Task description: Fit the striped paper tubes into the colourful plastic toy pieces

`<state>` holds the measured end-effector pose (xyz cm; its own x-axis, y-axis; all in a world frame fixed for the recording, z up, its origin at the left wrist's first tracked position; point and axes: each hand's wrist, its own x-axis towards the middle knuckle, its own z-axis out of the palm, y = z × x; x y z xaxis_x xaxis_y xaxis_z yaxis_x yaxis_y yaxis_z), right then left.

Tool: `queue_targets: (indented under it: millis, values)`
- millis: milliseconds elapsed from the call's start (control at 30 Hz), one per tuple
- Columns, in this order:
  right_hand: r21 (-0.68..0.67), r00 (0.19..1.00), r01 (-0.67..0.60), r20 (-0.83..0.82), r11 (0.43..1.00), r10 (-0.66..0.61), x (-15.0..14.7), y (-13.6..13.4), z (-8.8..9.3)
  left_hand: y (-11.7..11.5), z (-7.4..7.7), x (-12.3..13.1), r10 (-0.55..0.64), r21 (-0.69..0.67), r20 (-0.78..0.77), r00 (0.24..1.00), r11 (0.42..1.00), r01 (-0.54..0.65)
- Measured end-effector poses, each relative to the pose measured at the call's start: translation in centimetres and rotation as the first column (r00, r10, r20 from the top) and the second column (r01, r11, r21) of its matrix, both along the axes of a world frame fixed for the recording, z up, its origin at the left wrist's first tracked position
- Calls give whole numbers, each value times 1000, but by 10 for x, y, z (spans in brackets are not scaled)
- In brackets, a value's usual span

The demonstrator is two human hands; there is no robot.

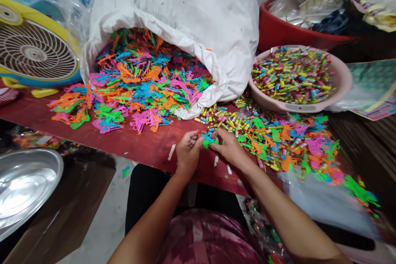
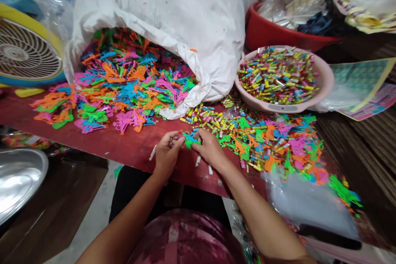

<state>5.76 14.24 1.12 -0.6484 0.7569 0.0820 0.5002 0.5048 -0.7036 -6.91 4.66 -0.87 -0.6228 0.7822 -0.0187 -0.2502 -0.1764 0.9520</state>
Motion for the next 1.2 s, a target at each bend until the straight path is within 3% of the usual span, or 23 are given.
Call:
queue_targets:
  millis: [100, 200, 300, 367, 433, 500, 567, 633, 833, 1033, 1200]
  values:
    - [-47, 994, 56, -92, 997, -60, 9, -8, -3, -1, -1, 0, -16, -11, -39, 999, 1000, 16]
    - [-99, 993, 94, -60, 991, -100, 17, -10, -1, 0, -2, 1, -22, 4, -55, 998, 1000, 22]
    - [-225, 991, 107, -56, 968, -123, 22, -7, 3, 1, -3, 2, -9, 4, -59, 998, 1000, 9]
    - [-340, 968, 143, -147, 930, -203, 22, -7, 9, 1, -4, 2, -12, 0, -58, 998, 1000, 12]
    - [-427, 889, 197, -301, 883, -344, 19, -12, 16, 1, -4, 2, -24, -1, -68, 997, 1000, 24]
    - [-462, 753, 237, -468, 855, -462, 12, -20, 23, 1, -3, 3, -40, -9, -95, 995, 999, 39]
    - [-460, 636, 249, -586, 853, -502, 3, -31, 26, 1, -2, 3, -58, -20, -134, 989, 998, 55]
    - [-460, 592, 239, -629, 855, -504, -6, -41, 26, 0, -2, 4, -77, -21, -168, 983, 997, 75]
    - [-434, 637, 242, -603, 868, -479, -16, -55, 14, 0, -5, 4, -111, 10, -154, 982, 993, 114]
    - [-431, 768, 184, -498, 883, -403, -10, -57, 12, 1, -12, 3, -63, -1, -230, 971, 998, 64]
    - [-326, 810, 275, -428, 904, -401, -2, -55, 11, -1, -12, 3, -63, -17, -303, 951, 998, 61]
